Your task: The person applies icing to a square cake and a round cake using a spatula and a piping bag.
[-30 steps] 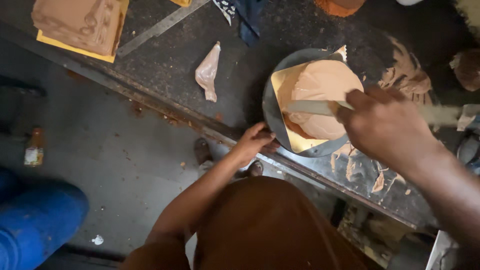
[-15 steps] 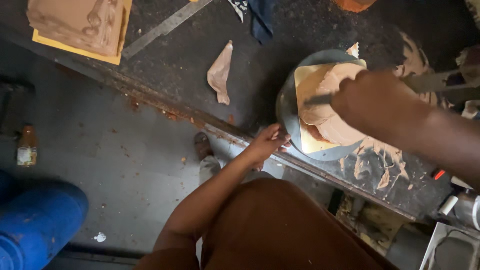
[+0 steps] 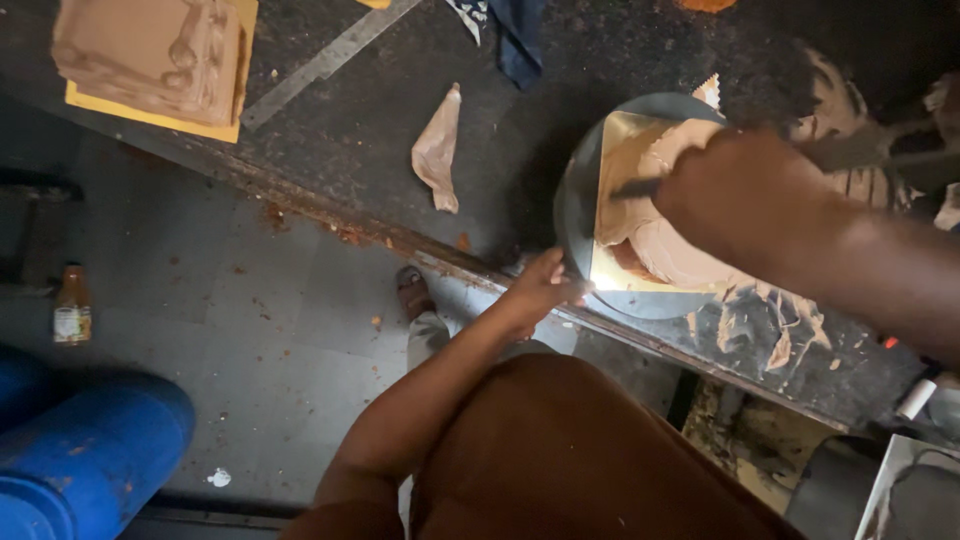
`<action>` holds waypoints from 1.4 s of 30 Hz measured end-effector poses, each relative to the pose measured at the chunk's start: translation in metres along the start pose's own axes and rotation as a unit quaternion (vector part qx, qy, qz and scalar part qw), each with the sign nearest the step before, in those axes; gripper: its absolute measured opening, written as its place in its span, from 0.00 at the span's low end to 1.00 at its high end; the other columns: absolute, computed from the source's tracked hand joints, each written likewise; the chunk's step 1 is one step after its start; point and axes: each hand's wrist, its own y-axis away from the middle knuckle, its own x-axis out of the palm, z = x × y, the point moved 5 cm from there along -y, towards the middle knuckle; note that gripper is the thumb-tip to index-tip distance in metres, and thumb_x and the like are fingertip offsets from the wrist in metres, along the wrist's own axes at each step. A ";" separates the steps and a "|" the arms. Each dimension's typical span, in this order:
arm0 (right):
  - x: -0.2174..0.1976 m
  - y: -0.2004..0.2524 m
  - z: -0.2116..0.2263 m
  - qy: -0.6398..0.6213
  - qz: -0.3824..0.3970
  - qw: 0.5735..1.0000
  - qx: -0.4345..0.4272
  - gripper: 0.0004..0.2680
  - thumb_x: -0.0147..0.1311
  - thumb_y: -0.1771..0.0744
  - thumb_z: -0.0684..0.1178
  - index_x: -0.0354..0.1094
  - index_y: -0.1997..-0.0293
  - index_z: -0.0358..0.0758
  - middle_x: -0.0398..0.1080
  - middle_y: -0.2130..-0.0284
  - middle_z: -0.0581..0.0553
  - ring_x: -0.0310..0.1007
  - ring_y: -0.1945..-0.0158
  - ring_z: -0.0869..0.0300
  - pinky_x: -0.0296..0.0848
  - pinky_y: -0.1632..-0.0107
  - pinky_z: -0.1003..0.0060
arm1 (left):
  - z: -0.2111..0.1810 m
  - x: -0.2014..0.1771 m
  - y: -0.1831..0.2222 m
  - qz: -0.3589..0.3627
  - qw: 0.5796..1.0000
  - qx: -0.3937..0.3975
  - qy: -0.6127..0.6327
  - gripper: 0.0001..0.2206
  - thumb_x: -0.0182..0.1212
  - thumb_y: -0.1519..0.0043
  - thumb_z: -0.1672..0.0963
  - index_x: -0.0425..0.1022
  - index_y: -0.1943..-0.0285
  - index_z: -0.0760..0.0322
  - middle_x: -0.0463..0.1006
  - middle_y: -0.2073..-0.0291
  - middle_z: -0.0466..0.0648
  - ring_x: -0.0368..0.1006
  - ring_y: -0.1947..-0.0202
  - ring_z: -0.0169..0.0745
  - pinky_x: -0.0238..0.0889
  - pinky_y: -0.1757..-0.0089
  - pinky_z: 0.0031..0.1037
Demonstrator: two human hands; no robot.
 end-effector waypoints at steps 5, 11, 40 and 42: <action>-0.003 0.004 0.011 0.050 -0.110 0.990 -0.068 0.05 0.57 0.38 0.45 0.76 0.62 0.41 0.75 0.59 0.44 0.77 0.53 0.54 0.78 0.52 0.59 | -0.003 -0.006 -0.005 -0.030 0.998 0.030 0.050 0.22 0.66 0.41 0.60 0.67 0.37 0.62 0.76 0.46 0.47 0.71 0.46 0.39 0.73 0.53 0.34; 0.004 0.007 0.014 0.061 -0.031 0.995 -0.072 0.06 0.57 0.35 0.46 0.75 0.57 0.43 0.74 0.57 0.44 0.76 0.52 0.55 0.76 0.53 0.61 | -0.013 -0.012 -0.008 -0.035 0.993 0.091 0.069 0.20 0.63 0.36 0.60 0.70 0.34 0.67 0.77 0.49 0.53 0.73 0.49 0.44 0.73 0.51 0.36; 0.063 -0.074 -0.116 -0.093 -0.007 0.984 0.149 0.07 0.60 0.34 0.47 0.81 0.56 0.40 0.80 0.59 0.39 0.82 0.55 0.49 0.80 0.55 0.53 | 0.015 0.007 -0.001 0.014 0.999 -0.023 0.019 0.22 0.68 0.41 0.57 0.69 0.39 0.68 0.79 0.51 0.55 0.77 0.54 0.45 0.73 0.55 0.34; 0.081 -0.062 -0.139 -0.115 -0.026 0.974 0.193 0.08 0.60 0.33 0.48 0.79 0.54 0.37 0.79 0.60 0.38 0.80 0.57 0.48 0.79 0.57 0.53 | 0.011 0.004 -0.005 0.022 0.999 -0.029 -0.017 0.22 0.68 0.40 0.57 0.70 0.39 0.71 0.80 0.52 0.56 0.78 0.55 0.46 0.72 0.56 0.35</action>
